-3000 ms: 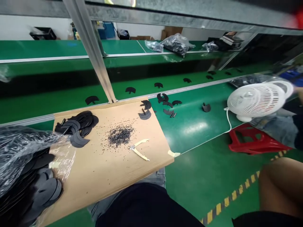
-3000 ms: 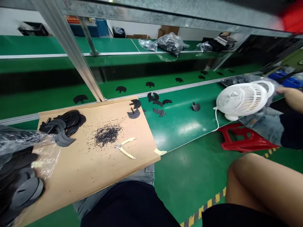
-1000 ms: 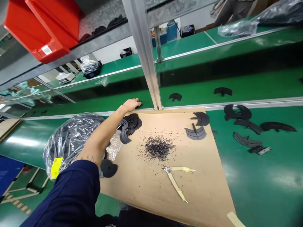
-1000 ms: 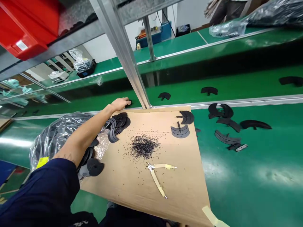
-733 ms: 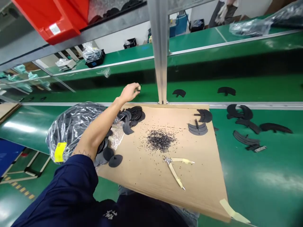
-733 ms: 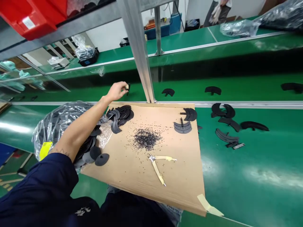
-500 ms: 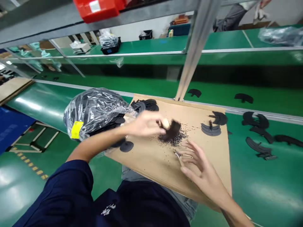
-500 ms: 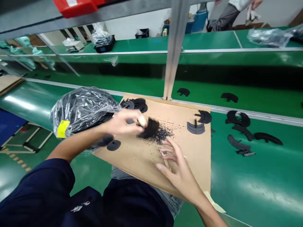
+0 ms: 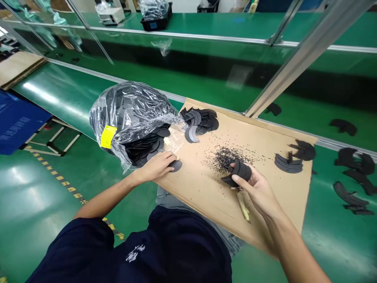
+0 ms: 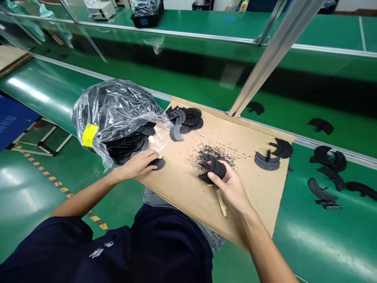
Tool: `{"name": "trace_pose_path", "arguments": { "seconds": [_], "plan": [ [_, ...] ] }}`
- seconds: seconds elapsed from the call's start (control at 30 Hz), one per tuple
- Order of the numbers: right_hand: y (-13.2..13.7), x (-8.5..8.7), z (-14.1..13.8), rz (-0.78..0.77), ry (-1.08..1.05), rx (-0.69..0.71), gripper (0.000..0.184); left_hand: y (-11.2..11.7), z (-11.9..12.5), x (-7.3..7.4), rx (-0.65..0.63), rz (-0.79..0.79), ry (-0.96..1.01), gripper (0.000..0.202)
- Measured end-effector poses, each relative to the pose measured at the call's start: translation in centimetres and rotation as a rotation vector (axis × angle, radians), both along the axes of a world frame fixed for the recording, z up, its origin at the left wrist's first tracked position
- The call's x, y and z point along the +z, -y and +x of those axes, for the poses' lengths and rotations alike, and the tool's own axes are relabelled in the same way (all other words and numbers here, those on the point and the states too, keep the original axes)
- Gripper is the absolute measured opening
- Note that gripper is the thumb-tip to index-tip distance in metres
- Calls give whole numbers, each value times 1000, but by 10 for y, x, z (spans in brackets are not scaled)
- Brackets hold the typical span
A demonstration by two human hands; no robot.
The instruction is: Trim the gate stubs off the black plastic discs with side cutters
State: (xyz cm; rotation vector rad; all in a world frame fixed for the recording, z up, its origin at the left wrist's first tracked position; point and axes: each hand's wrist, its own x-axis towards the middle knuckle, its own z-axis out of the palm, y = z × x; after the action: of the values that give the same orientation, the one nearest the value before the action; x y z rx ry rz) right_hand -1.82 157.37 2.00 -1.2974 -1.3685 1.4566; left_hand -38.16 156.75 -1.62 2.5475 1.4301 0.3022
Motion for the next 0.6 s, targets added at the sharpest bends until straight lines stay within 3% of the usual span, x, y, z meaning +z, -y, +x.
{"name": "trace_pose_path", "arguments": {
  "seconds": [0.23, 0.33, 0.47, 0.6],
  "plan": [
    [-17, -11, 5, 17, -31, 18, 60, -64, 19, -19, 199, 379, 333, 23],
    [-17, -14, 16, 54, -44, 21, 57, -62, 19, -18, 240, 486, 331, 26],
    [-19, -19, 24, 73, -59, 23, 58, -51, 16, -19, 201, 615, 302, 25],
    [-23, -23, 22, 58, -27, 3, 60, -76, 17, -16, 154, 626, 292, 24]
  ]
}}
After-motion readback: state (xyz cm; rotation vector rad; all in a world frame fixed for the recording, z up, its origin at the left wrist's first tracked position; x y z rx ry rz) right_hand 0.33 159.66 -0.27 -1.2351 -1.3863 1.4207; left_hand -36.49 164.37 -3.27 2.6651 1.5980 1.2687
